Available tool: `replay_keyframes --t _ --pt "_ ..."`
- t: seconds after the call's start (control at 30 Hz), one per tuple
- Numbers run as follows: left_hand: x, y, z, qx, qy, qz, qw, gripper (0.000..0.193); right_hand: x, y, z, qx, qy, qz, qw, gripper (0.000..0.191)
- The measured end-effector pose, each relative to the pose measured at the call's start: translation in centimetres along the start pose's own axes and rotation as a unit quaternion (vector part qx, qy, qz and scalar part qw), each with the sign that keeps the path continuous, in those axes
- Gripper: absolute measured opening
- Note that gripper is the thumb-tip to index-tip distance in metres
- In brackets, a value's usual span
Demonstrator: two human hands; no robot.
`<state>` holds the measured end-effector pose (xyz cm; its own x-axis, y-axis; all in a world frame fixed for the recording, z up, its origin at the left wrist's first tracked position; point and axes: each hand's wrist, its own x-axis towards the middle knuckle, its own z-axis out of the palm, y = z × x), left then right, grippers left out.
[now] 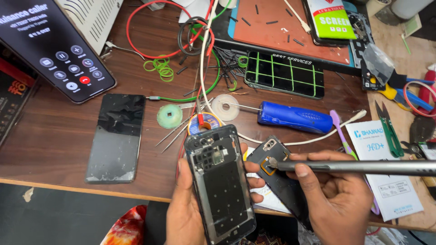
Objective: The person uses a screwdriver to remove screws from the back of a disassembled smartphone. The person holds the phone with the left hand and turns the screwdriver with the right hand, working on multiple screw locations around the device's frame.
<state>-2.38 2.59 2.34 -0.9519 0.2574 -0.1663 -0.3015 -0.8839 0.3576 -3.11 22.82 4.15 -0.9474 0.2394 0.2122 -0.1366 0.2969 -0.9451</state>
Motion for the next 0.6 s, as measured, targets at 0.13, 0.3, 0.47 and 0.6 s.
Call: replay_keyframes --t 0.13,0.3,0.47,0.6 --pt "0.0 -0.2 -0.3 -0.022 -0.019 -0.014 0.999 0.093 -0.3 0.0 -0.4 0.004 0.016 -0.013 1.0 0.026" --pt "0.1 -0.9 -0.9 -0.047 -0.043 -0.029 0.998 0.093 -0.4 -0.1 -0.8 -0.002 0.032 -0.02 0.999 0.025" --pt "0.2 -1.7 -1.4 -0.054 -0.031 -0.056 0.996 0.098 -0.9 -1.1 -1.1 0.022 0.052 -0.014 0.998 0.026" --pt "0.3 -2.4 -1.9 -0.057 -0.051 -0.068 0.995 0.1 -1.3 -2.0 -1.3 -0.006 0.09 -0.009 0.996 0.025"
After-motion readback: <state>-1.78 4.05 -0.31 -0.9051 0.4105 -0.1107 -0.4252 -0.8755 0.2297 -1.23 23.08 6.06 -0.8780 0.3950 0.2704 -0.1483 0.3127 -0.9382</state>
